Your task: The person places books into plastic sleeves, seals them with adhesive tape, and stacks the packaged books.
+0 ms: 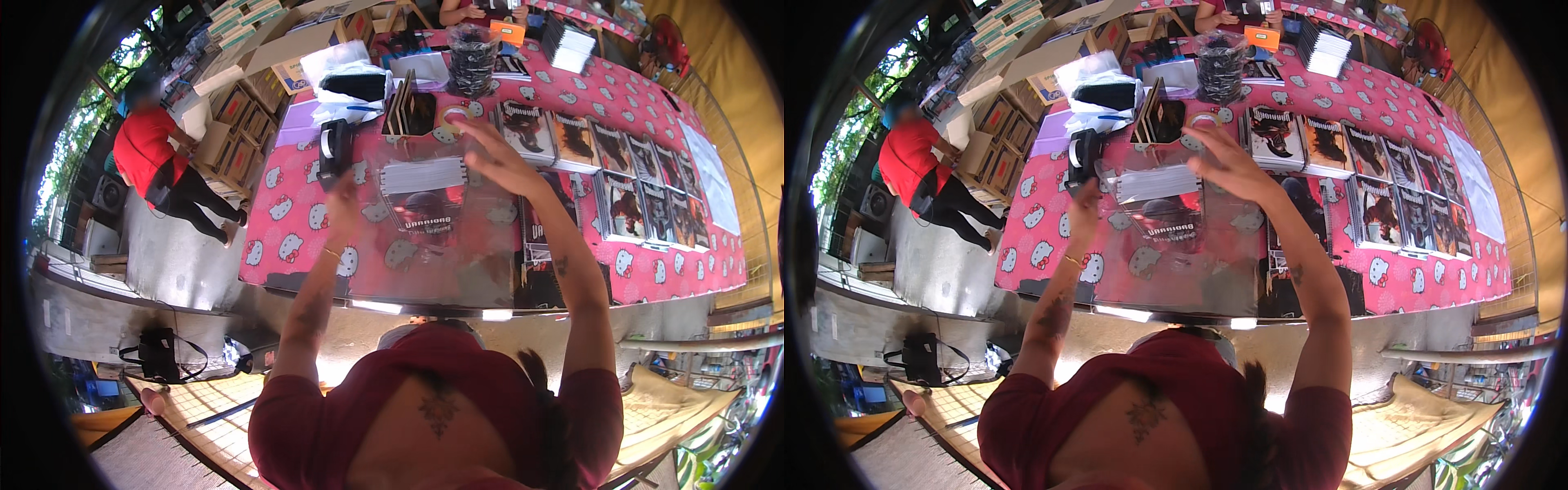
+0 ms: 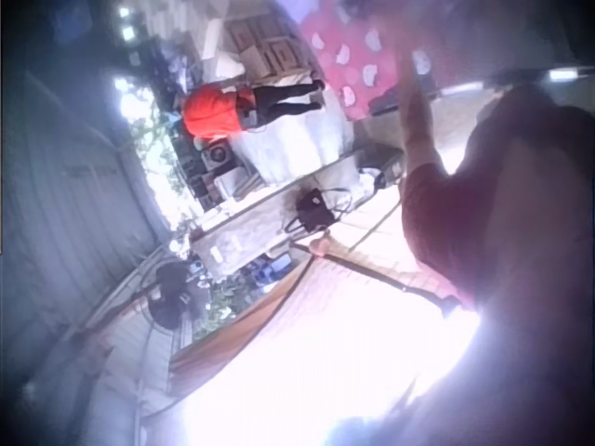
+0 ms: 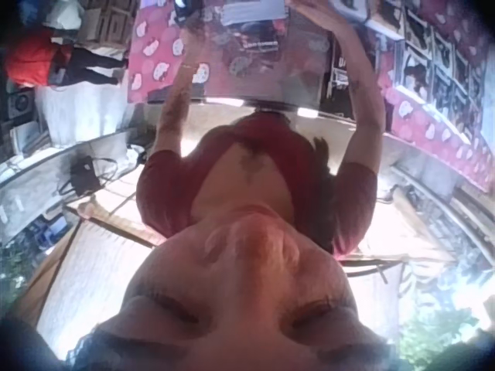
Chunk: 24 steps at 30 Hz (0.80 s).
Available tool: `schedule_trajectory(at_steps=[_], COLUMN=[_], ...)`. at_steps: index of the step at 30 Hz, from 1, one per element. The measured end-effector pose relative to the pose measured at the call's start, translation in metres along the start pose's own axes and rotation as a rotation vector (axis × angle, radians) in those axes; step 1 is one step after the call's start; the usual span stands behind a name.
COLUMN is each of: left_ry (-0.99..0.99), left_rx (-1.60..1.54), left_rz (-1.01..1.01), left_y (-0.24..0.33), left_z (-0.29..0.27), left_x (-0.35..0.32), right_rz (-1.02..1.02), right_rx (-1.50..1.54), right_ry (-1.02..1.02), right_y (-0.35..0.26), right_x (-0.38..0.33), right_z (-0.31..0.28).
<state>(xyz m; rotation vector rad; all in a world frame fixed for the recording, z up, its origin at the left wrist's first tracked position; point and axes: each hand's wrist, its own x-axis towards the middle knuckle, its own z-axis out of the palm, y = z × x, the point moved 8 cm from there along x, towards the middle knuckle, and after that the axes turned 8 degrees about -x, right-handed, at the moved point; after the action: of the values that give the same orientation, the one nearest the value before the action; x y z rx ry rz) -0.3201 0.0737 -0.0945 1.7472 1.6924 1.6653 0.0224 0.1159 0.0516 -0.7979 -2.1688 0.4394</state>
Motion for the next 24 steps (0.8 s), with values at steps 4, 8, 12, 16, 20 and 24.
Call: schedule_trajectory(at_steps=[4,8,12,16,20,24], left_ry=[0.038,-0.176,0.053,0.056,-0.235,-0.558], left_rx=[0.091,-0.541,-0.81,-0.446,0.517,-0.798], left_rz=[-0.485,-1.017,-0.769,-0.789,-0.327,-0.192], left_y=[-0.106,-0.155,-0.15,-0.138,-0.061,0.084], left_z=[-0.082,-0.051,-0.046,-0.049,-0.072,-0.013], left_x=[0.058,0.054,0.029,0.001,0.052,0.059], right_rz=[-0.269,-0.23,-0.28,-0.239,-0.158,-0.052], right_rx=[-0.298,-0.314,-0.429,-0.524,-0.605,-0.589], right_ry=[-0.37,-0.235,-0.078,-0.147,-0.192,-0.324], right_y=[-0.09,-0.106,-0.13,-0.132,-0.126,-0.122], right_x=[0.015,0.032,0.045,0.059,0.061,0.065], right_z=[0.018,0.025,0.041,0.068,0.082,0.091])
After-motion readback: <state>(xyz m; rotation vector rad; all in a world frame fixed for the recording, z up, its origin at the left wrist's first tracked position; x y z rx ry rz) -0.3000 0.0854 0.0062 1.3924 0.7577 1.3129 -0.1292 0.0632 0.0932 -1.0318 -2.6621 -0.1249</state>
